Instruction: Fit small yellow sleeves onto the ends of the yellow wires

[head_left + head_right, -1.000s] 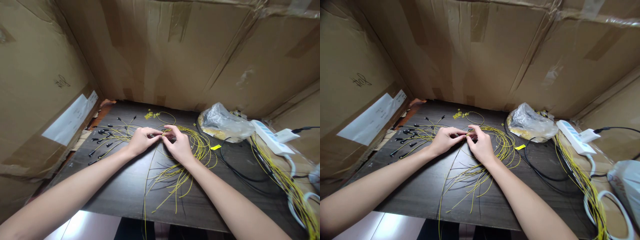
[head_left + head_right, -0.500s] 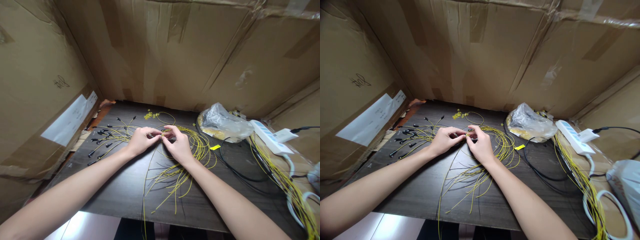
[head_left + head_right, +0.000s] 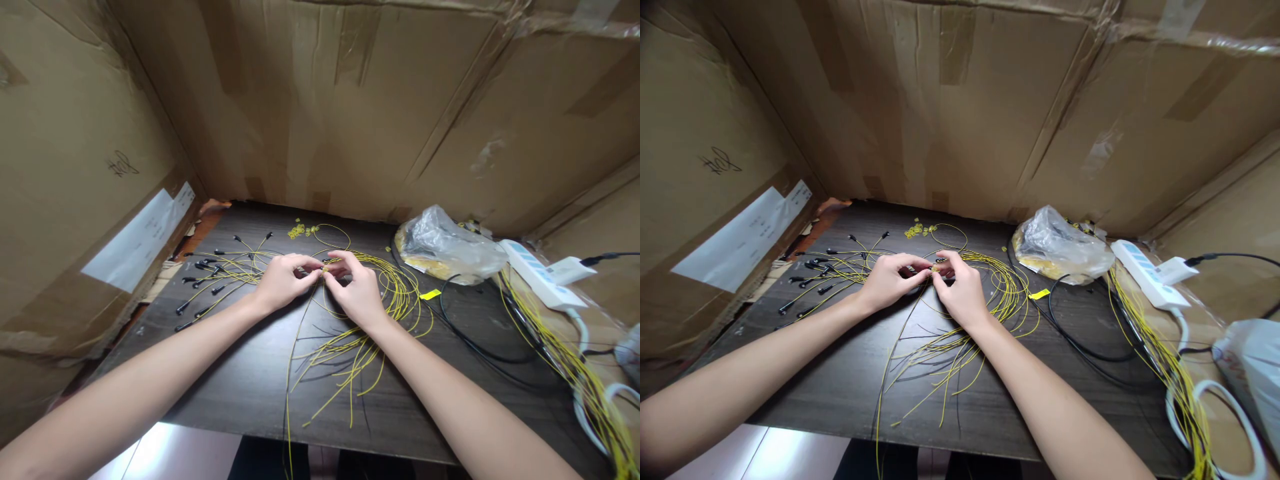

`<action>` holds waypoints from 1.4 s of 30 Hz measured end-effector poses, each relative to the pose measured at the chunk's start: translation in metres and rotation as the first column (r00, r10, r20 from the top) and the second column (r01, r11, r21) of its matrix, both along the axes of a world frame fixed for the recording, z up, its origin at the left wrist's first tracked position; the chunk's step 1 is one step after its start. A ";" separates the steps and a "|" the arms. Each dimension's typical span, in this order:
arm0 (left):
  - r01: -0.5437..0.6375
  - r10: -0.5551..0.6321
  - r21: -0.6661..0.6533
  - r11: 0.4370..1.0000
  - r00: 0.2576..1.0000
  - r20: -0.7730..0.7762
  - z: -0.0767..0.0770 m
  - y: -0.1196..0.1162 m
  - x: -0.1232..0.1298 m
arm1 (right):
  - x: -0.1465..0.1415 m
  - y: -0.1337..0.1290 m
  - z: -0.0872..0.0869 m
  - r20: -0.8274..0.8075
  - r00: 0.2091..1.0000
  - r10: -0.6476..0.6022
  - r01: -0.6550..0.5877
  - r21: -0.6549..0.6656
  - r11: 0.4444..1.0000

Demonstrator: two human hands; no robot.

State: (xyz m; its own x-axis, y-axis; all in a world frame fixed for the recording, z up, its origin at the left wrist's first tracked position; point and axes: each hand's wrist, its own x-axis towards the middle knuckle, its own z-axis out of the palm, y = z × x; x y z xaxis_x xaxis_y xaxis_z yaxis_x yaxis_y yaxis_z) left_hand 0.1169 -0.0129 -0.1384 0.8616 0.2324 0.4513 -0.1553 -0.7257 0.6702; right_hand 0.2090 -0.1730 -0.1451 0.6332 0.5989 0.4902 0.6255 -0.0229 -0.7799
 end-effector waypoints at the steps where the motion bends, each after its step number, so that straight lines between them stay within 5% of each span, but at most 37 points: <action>1: 0.005 -0.005 0.005 1.000 1.000 0.002 0.000 0.000 0.000 | 0.000 0.000 0.000 -0.002 1.000 0.002 -0.002 -0.002 1.000; 42: 0.046 -0.047 0.086 0.995 0.999 0.006 0.000 0.004 -0.001 | 0.000 -0.002 0.001 0.085 0.996 0.028 -0.022 -0.068 0.997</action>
